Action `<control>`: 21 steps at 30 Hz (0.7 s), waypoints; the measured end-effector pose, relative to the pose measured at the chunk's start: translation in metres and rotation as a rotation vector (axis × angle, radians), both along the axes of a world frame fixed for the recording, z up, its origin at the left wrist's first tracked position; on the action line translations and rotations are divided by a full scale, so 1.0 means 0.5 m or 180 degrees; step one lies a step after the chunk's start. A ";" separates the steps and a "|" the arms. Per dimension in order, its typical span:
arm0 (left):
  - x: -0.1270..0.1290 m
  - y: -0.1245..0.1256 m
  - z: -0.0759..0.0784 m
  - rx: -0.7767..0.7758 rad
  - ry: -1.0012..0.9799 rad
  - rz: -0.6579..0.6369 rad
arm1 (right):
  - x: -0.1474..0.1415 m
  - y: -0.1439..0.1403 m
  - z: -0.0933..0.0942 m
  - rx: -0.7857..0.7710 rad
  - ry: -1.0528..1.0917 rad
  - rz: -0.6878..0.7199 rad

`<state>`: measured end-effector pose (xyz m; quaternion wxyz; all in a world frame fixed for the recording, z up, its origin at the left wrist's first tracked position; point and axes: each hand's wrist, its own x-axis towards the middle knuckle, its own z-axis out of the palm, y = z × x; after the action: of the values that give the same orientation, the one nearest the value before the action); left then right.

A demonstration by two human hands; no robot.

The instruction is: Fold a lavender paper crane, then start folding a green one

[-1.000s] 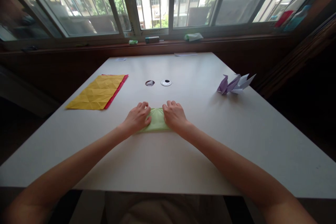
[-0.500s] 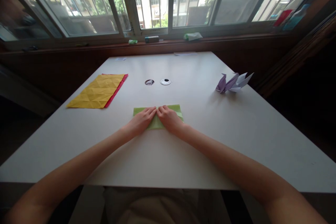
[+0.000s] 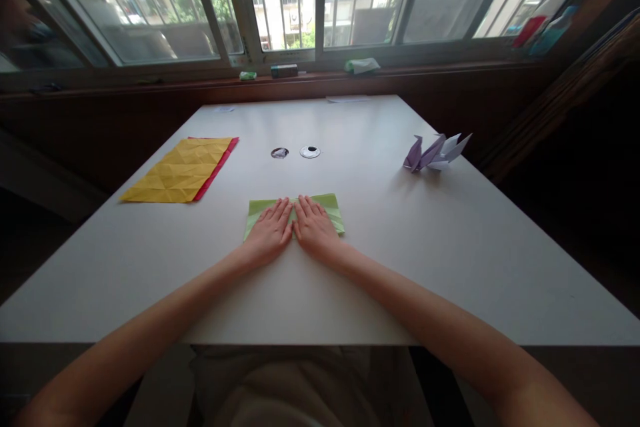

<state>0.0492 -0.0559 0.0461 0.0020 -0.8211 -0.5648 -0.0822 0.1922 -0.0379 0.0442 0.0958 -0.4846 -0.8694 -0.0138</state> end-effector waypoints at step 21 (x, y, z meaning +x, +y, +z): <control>-0.093 -0.048 0.010 -0.0055 0.0085 0.0339 | 0.084 -0.014 0.011 -0.0314 -0.0201 -0.0276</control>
<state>0.0029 -0.0799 0.0510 0.0068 -0.7909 -0.6084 -0.0662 0.2343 -0.0451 0.0496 0.0436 -0.5253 -0.8497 0.0096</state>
